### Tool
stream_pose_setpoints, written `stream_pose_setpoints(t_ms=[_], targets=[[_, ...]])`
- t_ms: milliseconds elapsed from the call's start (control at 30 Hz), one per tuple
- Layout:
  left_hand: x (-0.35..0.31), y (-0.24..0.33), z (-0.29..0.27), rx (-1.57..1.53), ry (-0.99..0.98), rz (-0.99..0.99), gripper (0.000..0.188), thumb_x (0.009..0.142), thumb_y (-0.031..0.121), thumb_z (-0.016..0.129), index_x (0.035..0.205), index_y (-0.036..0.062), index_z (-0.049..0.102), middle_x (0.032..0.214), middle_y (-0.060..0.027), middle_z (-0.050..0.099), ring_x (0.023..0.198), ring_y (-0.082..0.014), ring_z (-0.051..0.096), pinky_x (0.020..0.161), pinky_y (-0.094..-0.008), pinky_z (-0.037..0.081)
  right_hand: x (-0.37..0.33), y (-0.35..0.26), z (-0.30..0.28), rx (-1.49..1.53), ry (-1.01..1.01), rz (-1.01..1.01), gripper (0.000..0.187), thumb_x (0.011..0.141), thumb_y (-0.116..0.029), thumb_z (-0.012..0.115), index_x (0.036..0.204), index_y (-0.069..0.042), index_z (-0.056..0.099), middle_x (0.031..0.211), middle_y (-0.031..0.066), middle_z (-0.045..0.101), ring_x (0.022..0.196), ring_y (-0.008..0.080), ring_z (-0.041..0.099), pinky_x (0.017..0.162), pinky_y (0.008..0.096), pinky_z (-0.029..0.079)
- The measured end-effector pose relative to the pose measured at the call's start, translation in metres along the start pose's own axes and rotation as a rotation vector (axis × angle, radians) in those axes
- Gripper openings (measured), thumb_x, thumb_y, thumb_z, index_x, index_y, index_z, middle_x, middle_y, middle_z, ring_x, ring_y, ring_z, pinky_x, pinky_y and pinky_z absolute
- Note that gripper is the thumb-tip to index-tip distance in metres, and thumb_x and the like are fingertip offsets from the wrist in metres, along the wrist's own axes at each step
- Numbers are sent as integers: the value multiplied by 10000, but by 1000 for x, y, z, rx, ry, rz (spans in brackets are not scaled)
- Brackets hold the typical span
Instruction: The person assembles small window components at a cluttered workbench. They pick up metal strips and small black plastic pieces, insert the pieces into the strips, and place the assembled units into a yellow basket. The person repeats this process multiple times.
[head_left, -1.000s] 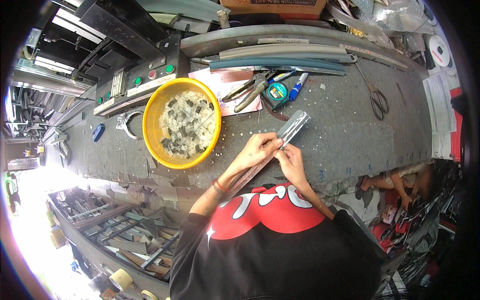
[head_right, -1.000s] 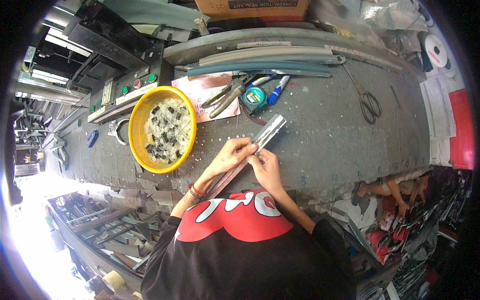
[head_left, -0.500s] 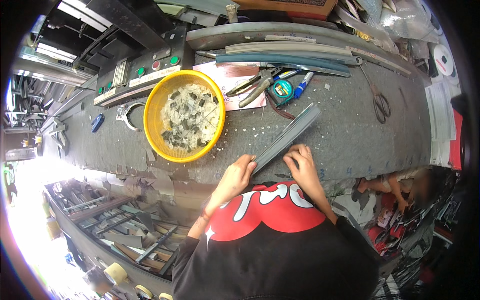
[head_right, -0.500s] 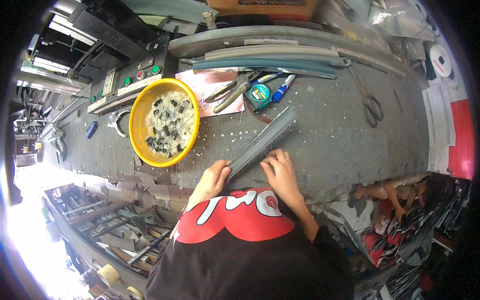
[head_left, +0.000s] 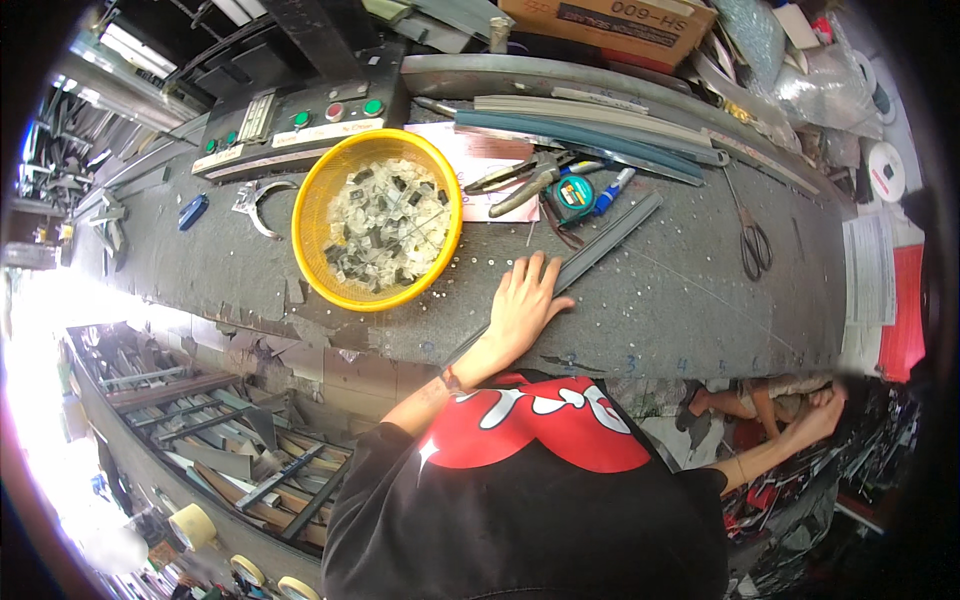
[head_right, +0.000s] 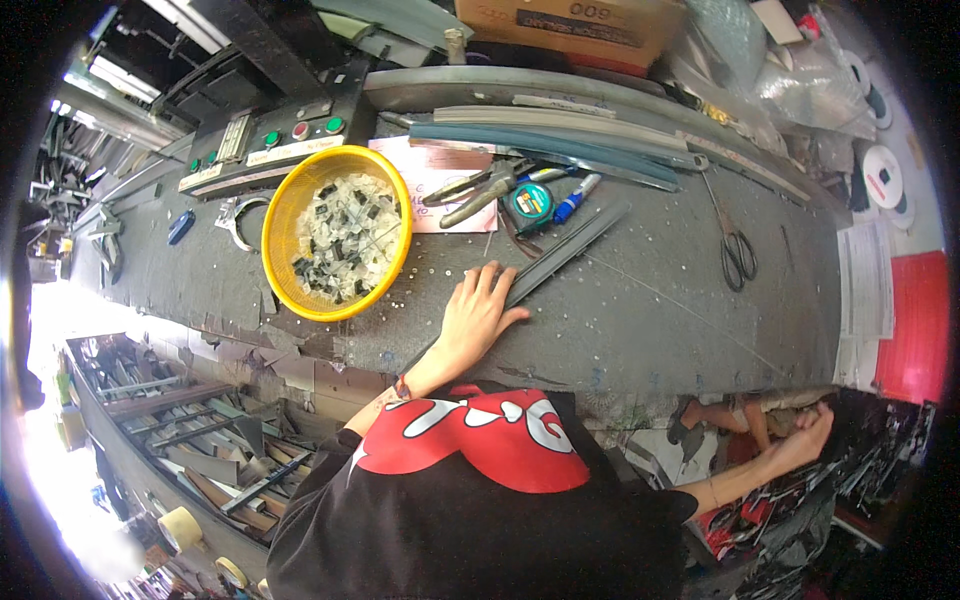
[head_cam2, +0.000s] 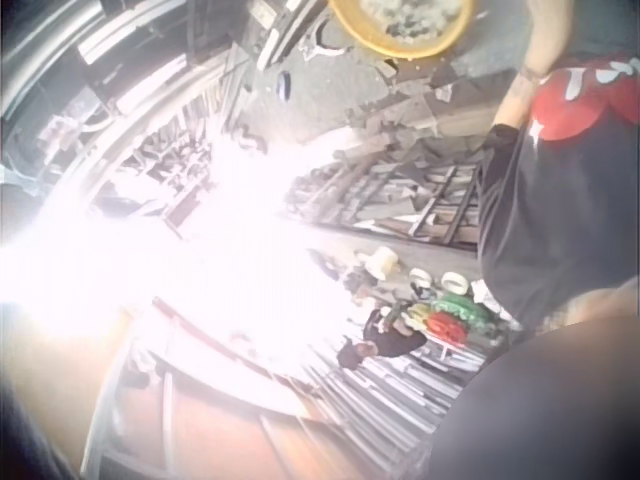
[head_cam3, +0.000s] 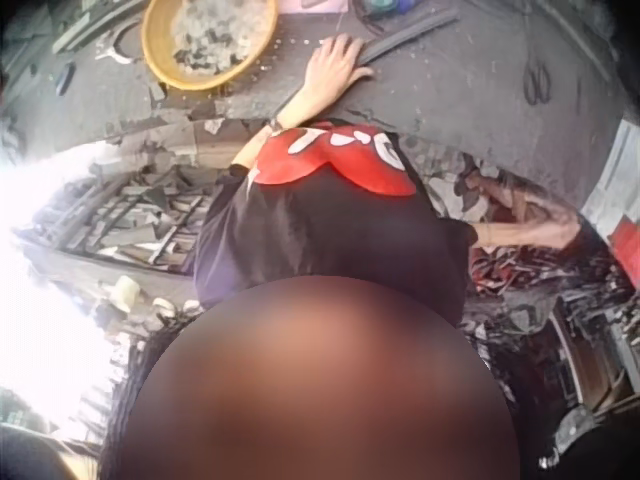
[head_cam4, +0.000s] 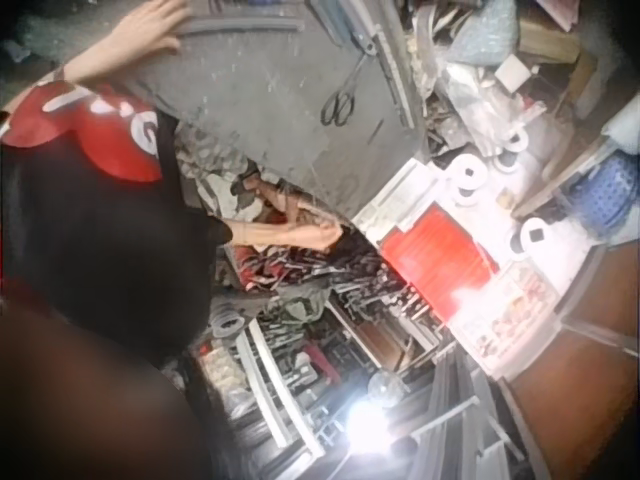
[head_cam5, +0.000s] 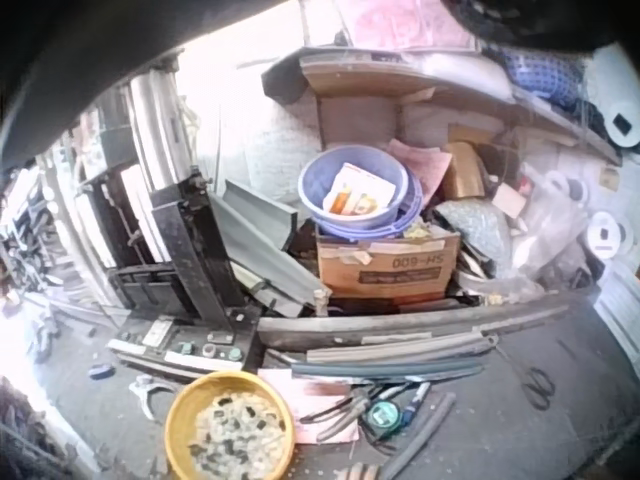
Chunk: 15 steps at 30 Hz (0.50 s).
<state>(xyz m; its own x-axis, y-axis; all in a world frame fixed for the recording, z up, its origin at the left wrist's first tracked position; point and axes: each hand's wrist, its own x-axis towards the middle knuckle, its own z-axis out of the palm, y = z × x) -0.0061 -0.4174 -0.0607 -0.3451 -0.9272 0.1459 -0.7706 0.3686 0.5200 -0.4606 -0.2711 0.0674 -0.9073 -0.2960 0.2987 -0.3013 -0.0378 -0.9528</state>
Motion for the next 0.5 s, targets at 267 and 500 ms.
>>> stream_pose_setpoints(t_ms=[267, 500], targets=[[-81, -32, -46, 207, -109, -54, 491, 724, 370, 699, 1089, 81, 544, 1011, -63, 523, 944, -222, 525, 770, -354, 435, -93, -1, 135, -775, -791, -582, 447, 936, -373, 504, 1160, 3, 591, 1184, 209, 580, 1135, 348, 526, 990, 419, 372], [-70, -32, -20, 5, 107, -54, 313, 788, 267, 654, 999, 46, 584, 881, -105, 560, 852, -265, 588, 702, -362, 493, -283, -61, 302, -16, -1594, -615, 204, 870, -167, 593, 984, -9, 653, 966, 121, 624, 953, 271, 577, 857, 361, 437]])
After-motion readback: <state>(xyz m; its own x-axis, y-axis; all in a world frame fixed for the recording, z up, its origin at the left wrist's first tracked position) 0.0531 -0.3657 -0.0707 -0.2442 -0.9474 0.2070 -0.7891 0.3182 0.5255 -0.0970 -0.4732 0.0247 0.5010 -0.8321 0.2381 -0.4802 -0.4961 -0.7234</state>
